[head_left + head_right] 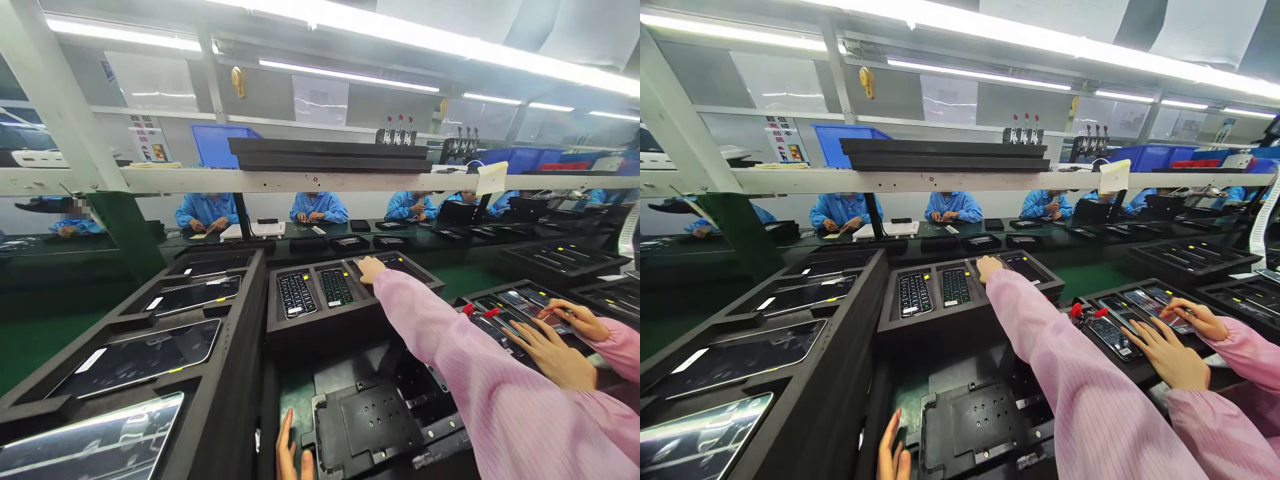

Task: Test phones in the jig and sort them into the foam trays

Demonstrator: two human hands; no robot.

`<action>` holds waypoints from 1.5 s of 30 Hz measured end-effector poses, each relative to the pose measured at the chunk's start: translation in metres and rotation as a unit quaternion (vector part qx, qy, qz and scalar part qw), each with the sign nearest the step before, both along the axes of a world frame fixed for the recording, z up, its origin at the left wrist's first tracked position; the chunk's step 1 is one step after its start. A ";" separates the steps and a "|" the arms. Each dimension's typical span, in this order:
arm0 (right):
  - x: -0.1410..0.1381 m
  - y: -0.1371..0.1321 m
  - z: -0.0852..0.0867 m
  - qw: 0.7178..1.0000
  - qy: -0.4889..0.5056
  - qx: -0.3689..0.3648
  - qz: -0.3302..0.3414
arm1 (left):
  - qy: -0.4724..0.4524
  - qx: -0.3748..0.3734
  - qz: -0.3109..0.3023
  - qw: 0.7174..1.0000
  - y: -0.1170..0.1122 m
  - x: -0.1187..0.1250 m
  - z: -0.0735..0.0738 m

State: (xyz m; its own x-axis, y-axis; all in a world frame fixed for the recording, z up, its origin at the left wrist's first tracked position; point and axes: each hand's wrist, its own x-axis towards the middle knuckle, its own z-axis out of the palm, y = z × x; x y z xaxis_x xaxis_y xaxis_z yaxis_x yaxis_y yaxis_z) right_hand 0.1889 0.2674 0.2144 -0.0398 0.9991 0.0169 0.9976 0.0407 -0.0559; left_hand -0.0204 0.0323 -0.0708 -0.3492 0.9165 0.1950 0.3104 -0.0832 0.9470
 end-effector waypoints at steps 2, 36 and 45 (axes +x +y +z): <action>0.000 -0.008 0.009 1.000 -0.004 0.023 0.006 | 0.000 0.008 0.003 1.000 -0.008 0.003 0.017; 0.022 -0.243 -0.213 0.851 -0.019 0.375 0.367 | 0.094 -0.051 -0.118 0.987 0.048 0.011 0.094; 0.046 -0.247 -0.162 0.874 0.047 0.274 0.398 | 0.115 -0.043 -0.207 0.971 0.054 0.015 0.108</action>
State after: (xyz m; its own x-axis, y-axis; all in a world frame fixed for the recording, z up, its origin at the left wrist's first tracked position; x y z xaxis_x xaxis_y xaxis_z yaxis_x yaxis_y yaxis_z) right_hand 0.2348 0.0208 0.0522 -0.6911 0.4959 0.5258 0.6331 0.7663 0.1093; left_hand -0.0049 0.0860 0.0370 0.0970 0.9852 0.1415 0.4714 -0.1706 0.8652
